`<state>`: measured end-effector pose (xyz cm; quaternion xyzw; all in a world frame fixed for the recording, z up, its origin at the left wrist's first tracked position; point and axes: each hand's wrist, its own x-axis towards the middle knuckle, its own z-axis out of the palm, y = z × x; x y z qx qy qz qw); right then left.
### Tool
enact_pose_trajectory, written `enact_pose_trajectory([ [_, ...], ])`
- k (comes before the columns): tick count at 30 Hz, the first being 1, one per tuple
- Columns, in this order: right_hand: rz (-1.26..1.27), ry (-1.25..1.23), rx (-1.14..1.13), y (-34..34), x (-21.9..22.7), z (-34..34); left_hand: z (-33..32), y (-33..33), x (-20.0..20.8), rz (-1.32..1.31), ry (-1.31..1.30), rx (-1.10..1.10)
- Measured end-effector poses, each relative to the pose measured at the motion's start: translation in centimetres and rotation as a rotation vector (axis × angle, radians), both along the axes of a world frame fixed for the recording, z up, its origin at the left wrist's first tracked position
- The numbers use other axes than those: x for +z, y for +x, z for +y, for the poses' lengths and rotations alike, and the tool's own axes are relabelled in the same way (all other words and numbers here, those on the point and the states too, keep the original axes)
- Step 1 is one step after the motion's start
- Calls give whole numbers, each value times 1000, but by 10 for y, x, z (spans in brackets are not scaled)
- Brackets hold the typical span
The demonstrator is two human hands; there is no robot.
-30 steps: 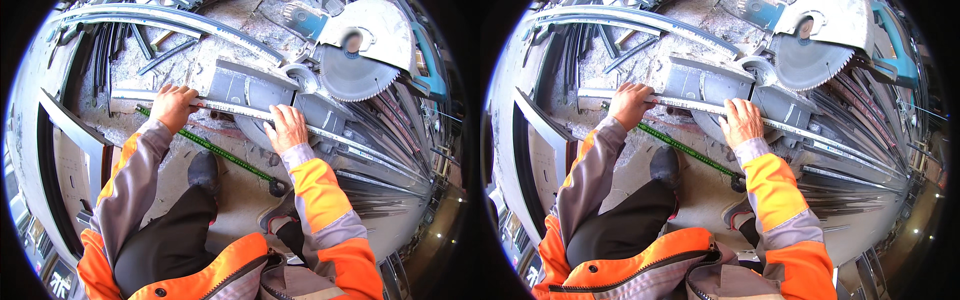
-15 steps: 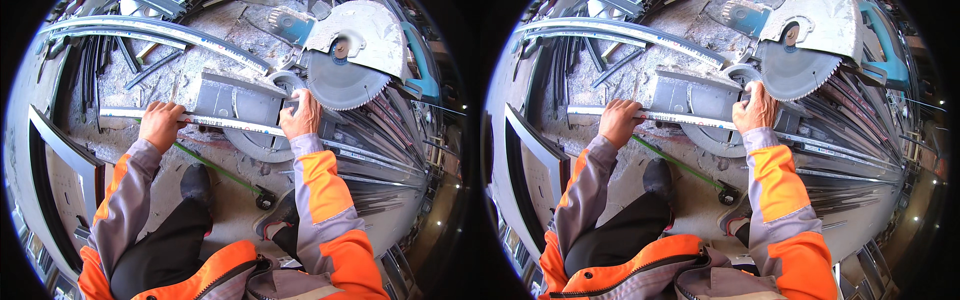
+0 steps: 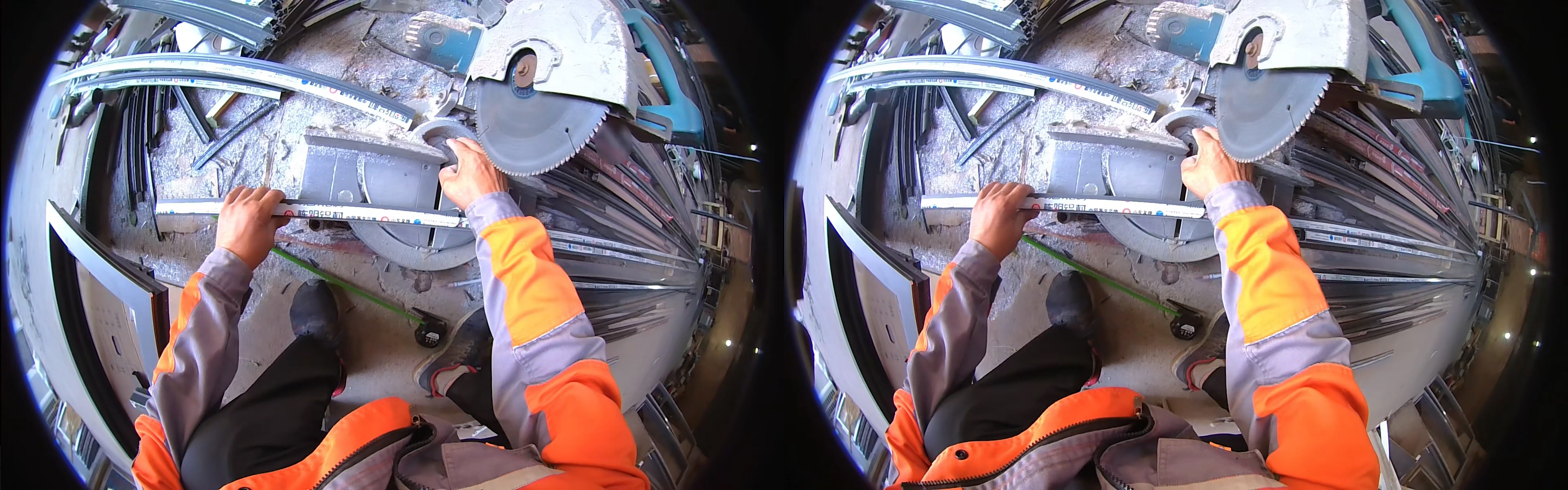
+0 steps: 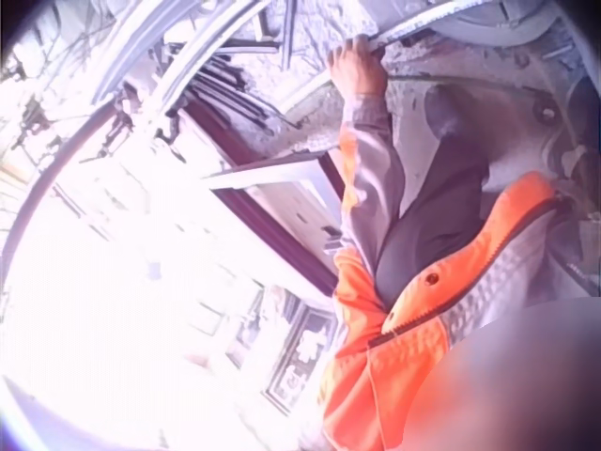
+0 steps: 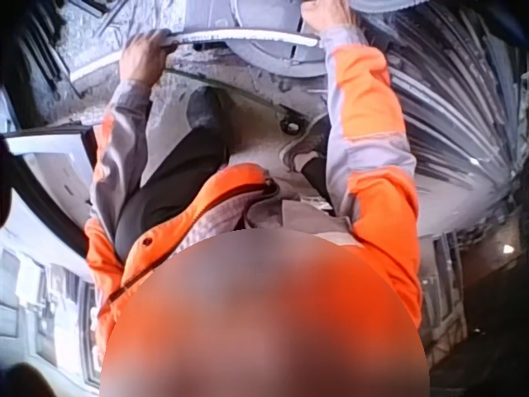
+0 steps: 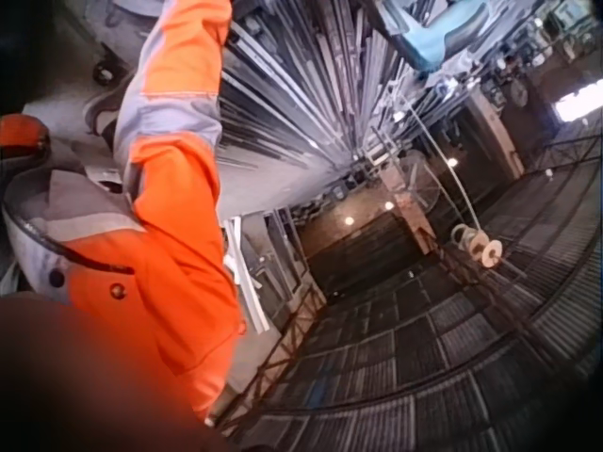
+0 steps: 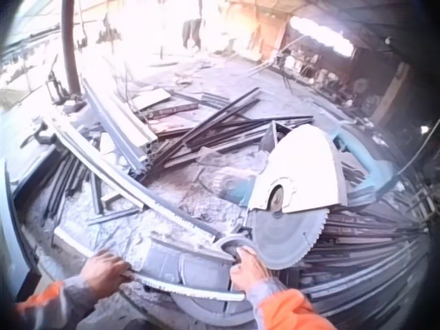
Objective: The person measures and marks metal profiles with a tape measure and marker, then cuts them to length using a miter saw. The cut pieces are placed into a window frame assembly on the floor.
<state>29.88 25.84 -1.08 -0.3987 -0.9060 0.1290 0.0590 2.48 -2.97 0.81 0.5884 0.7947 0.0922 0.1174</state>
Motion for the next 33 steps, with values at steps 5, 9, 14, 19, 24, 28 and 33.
enact_pose_trajectory([
  [5, 214, -3, -137, 20, 12, -7, -1, 0, -2, -19, -18, 6],
  [9, 381, 66, -240, 52, 21, 0, -4, -1, -4, -4, 19, 0],
  [14, 283, -61, -439, 116, 38, 38, -4, 0, 1, -26, 1, 19],
  [19, 1201, -410, -346, 138, 119, 119, 2, 3, -6, -9, -3, 12],
  [24, 1263, -282, -304, 137, 163, 146, 0, 3, -2, -29, -5, 44],
  [28, 1053, -260, -548, 134, 114, 69, -5, 0, -9, -40, -10, 42],
  [33, 470, -244, -182, 78, 43, -74, -6, -1, -12, 0, -31, 9],
])
